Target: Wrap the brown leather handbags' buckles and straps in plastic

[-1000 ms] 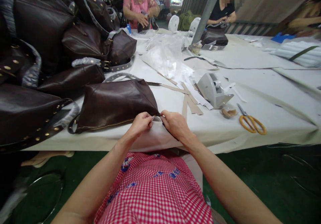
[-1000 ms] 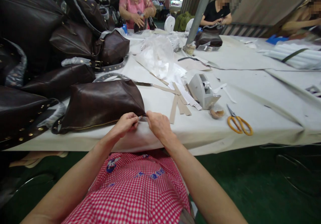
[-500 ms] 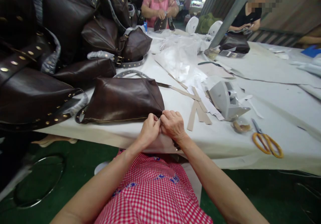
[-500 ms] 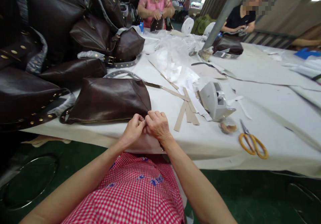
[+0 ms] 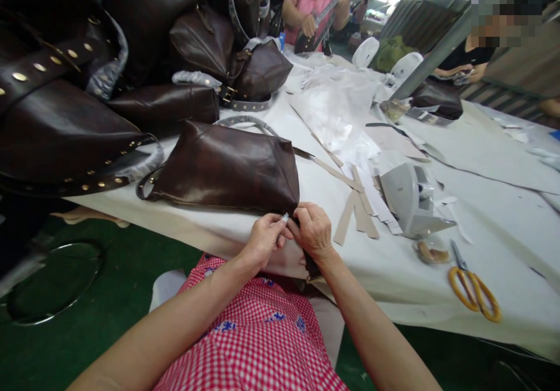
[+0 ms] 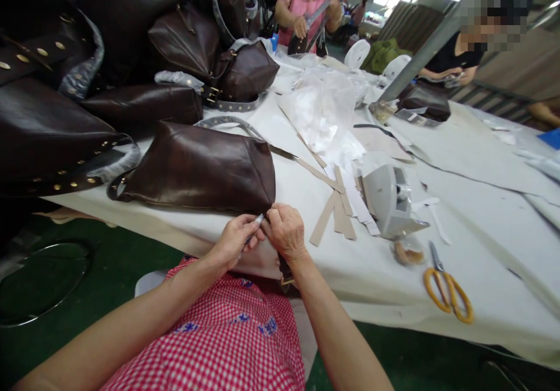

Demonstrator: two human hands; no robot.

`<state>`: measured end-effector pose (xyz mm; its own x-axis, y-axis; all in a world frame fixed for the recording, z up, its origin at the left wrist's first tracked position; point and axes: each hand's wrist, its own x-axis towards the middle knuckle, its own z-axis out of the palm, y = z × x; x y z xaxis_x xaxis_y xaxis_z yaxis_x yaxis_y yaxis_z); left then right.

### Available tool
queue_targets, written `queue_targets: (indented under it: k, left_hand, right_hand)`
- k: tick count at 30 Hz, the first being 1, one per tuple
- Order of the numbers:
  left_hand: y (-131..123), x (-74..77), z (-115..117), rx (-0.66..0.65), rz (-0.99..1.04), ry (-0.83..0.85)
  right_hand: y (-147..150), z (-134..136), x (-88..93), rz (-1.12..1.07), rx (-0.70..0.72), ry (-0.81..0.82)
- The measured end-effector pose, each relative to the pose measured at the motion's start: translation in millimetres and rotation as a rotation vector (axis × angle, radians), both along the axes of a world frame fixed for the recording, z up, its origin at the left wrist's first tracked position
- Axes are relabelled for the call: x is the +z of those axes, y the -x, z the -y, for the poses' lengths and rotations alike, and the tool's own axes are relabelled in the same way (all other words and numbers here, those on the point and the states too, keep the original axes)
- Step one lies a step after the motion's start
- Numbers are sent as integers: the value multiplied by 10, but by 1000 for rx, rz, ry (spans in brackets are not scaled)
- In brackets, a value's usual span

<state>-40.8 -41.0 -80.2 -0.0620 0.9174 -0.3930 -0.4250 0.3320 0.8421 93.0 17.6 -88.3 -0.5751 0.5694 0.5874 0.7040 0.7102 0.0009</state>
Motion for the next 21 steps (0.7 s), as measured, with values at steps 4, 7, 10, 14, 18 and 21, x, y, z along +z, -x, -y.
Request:
queue_targets:
  k: [4, 7, 10, 14, 18, 21]
  left_hand:
    - [-57, -37, 39, 80, -3, -48]
    - [-81, -53, 46, 89, -2, -62]
    - [-91, -75, 42, 100, -12, -86]
    - [-103, -110, 49, 118, -32, -124]
    - [-107, -119, 64, 118, -39, -135]
    - [-106, -91, 64, 109, -50, -122]
  right_hand:
    - [4, -17, -16, -59, 52, -21]
    - [-5, -29, 16, -61, 90, 16]
    - [-42, -42, 108, -32, 156, 148]
    - [-115, -67, 256, -66, 260, 380]
    - [-144, -93, 308, -39, 287, 430]
    - [-122, -90, 287, 107, 253, 291]
